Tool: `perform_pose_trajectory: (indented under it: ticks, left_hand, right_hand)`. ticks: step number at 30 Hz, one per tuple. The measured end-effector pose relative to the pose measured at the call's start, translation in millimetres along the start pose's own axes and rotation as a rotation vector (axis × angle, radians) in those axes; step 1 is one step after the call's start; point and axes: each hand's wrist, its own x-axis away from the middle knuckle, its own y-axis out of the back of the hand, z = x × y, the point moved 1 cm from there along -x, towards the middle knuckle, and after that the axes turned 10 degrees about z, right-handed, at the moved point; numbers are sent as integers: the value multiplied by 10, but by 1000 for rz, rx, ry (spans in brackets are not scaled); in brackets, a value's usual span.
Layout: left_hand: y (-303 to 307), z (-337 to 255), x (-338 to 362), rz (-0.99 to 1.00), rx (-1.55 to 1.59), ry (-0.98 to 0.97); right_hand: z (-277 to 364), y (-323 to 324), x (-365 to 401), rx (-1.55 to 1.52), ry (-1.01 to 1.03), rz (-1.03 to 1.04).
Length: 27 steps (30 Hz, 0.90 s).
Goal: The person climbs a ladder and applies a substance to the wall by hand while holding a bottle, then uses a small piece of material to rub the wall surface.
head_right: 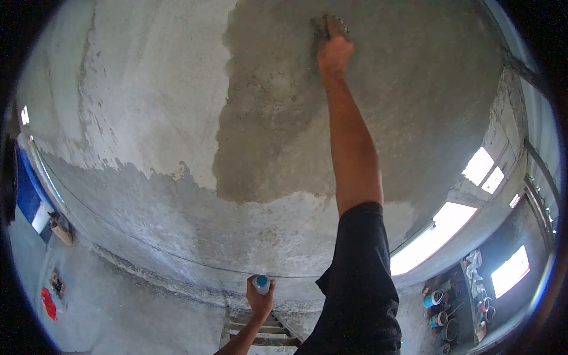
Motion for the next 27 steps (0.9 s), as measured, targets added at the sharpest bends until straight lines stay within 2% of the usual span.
perform_pose_trajectory:
  ticks: [2, 4, 5, 7, 11, 13, 16, 17, 19, 20, 22, 23, 25, 27]
  left_hand:
    - [-55, -35, 22, -6, 0, 4]
    - [-91, -17, 5, -12, 2, 1]
    - [-106, 23, 43, -10, -31, 9]
    - [-133, 89, 74, -2, -58, 11]
    - [-205, 33, 130, 50, -57, -16]
    - [-211, -15, 107, 71, -68, -63]
    - [-188, -12, 97, 120, -67, -74]
    - [-186, -18, 81, 115, -58, -60]
    - [-180, -49, 98, 121, -45, -37]
    - [-174, -55, 73, 114, -38, -48]
    - [-157, -47, 70, 106, -34, -58]
    - [-150, -39, 50, 103, -26, -77]
    - [-145, -39, 46, 94, -18, -88]
    - [-113, -62, 14, 112, -69, -145]
  right_hand:
    - [65, -150, 190, 102, 63, -44]
    - [310, -159, 508, -9, 10, 228]
    - [341, -139, 641, -3, 10, 236]
    - [391, -100, 776, -57, 357, 363]
    - [163, 165, 300, -106, 244, 227]
    - [12, 153, 12, -19, 42, 143]
    - [-2, 36, 163, -49, 13, 172]
    - [23, -25, 278, -50, 15, 178]
    - [139, -62, 550, 8, 297, 193]
    - [165, -15, 600, 12, 297, 194]
    - [273, 74, 646, -35, 279, 437]
    - [264, 105, 534, -38, 279, 433]
    - [128, 196, 169, -78, 286, 169]
    - [17, 229, -136, -41, 208, 87]
